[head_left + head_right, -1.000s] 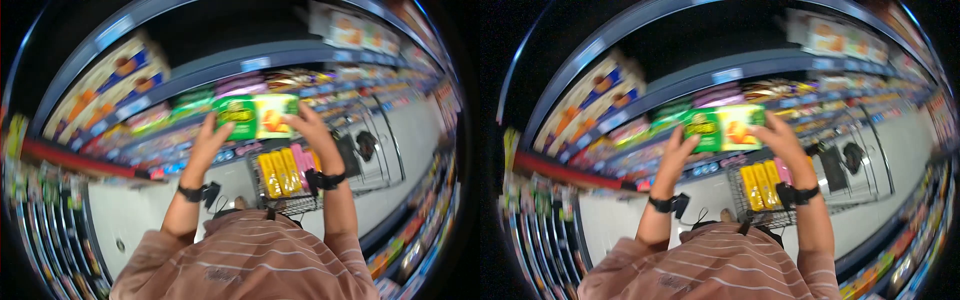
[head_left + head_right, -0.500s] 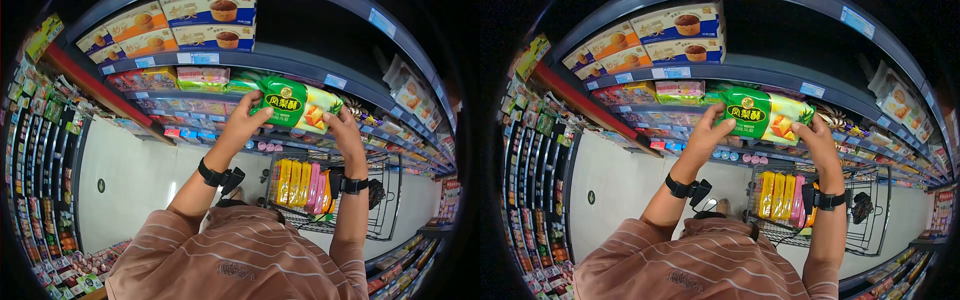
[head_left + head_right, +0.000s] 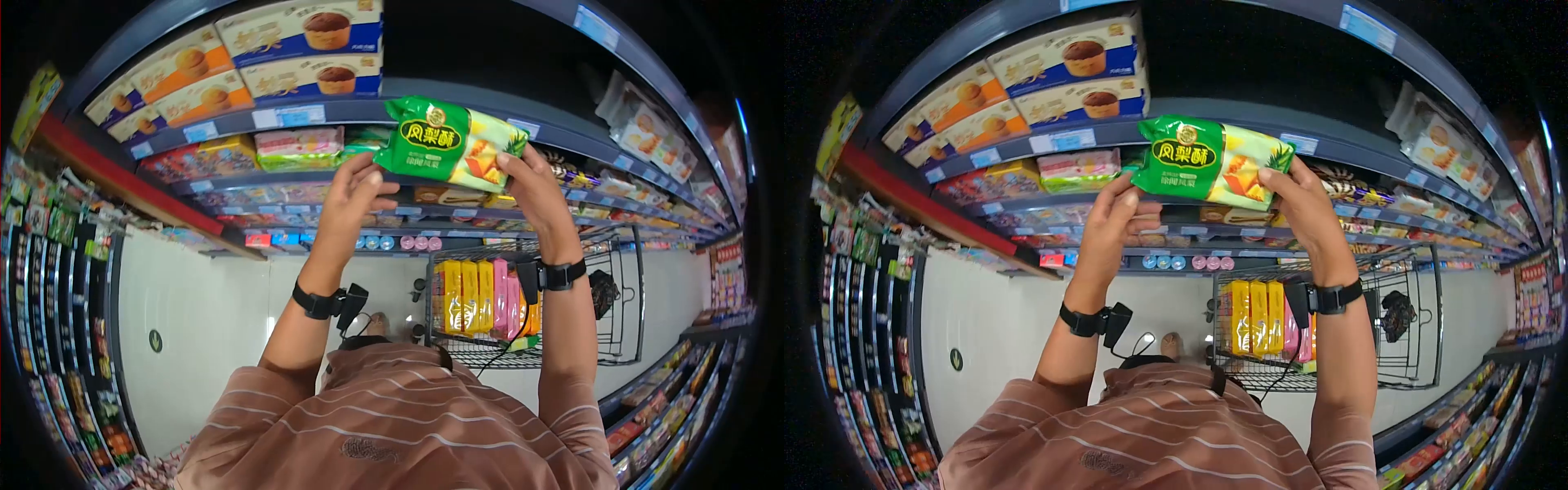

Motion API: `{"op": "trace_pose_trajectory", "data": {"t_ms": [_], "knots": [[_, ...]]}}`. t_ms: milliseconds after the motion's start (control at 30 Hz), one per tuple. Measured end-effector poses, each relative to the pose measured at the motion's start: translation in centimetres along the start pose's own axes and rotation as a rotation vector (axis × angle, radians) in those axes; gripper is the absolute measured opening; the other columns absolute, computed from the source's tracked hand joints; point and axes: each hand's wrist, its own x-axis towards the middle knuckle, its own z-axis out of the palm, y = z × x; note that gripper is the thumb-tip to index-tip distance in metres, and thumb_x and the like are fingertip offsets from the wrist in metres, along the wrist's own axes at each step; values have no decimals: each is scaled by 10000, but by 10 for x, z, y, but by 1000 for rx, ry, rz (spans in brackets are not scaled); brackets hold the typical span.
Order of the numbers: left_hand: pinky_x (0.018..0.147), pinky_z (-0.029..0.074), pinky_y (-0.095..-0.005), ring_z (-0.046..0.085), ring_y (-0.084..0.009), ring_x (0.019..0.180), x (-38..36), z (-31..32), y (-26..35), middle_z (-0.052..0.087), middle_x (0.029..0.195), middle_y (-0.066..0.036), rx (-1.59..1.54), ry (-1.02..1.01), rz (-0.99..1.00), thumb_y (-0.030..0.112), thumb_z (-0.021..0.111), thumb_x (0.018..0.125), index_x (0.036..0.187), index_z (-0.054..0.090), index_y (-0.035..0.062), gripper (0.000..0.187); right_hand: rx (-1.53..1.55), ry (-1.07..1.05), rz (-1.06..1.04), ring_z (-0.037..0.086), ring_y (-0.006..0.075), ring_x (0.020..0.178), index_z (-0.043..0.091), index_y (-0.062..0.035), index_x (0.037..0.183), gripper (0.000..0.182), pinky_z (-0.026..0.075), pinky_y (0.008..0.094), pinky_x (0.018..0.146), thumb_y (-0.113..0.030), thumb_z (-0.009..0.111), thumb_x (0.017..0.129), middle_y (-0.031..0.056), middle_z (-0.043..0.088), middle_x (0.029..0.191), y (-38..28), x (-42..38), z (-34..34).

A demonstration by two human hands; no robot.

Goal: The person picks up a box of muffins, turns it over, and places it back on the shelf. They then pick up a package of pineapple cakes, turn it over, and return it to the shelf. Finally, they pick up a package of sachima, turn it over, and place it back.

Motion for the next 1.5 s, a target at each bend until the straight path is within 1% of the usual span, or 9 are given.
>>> {"op": "trace_pose_trajectory", "data": {"t_ms": [33,400,500,900,1000,1100,1200,1300,1500], "knots": [[830,586,-353,659,-247,1071,2,-3,-6,564,1340,-198,18,-9,40,282,555,1028,1452,411,-28,545,-9,33,-32,629,159,1103,562,-27,1348,438,495,337,970,-195,677,960,63,652,1230,-1,5,-5],[835,578,-354,660,-231,1028,-19,-40,-18,588,1288,-168,135,-64,-129,277,567,1020,1418,457,-14,506,-212,162,-171,617,147,1077,592,-41,1312,425,491,342,952,-236,692,947,40,655,1182,-50,54,-18],[833,571,-353,657,-228,1032,-28,-50,-21,591,1283,-161,156,-46,-159,275,574,1018,1414,462,-8,500,-182,122,-229,599,138,1056,614,-52,1287,409,482,327,926,-252,695,940,35,658,1155,-44,75,-27],[837,563,-354,655,-232,1039,-47,-67,-23,604,1281,-135,191,-31,-218,290,582,1022,1418,464,-3,506,-439,124,-286,603,120,962,645,-50,1217,377,475,294,890,-296,698,936,42,679,1068,-54,97,-13],[838,562,-355,657,-233,1039,-49,-66,-23,606,1281,-129,202,-34,-229,288,581,1024,1404,479,2,487,-501,117,-326,563,114,1004,637,-52,1235,397,444,303,916,-326,682,950,20,659,1073,-47,107,-19],[839,561,-355,660,-236,1039,-50,-67,-24,606,1281,-129,195,-28,-251,283,582,1024,1390,494,9,466,-601,137,-342,562,116,988,648,-32,1207,405,445,304,912,-341,688,949,29,663,1051,-43,115,-21],[838,560,-356,661,-238,1040,-50,-72,-32,603,1281,-127,188,-43,-268,282,587,1022,1384,503,19,456,-769,199,-250,566,114,973,660,-2,1167,406,453,293,902,-346,687,953,41,669,1026,-47,117,-22],[836,561,-358,661,-238,1040,-50,-70,-30,601,1281,-126,204,-48,-283,281,592,1019,1380,511,26,449,-843,240,-349,657,222,971,671,34,1161,470,500,335,875,-375,697,930,175,709,1051,-31,137,-36],[833,561,-355,661,-234,1031,-52,-69,-35,599,1282,-133,221,-36,-292,281,591,1020,1366,532,30,432,-772,220,-354,664,232,965,670,34,1184,484,504,344,870,-375,699,927,174,715,1055,-29,136,-34]]}}
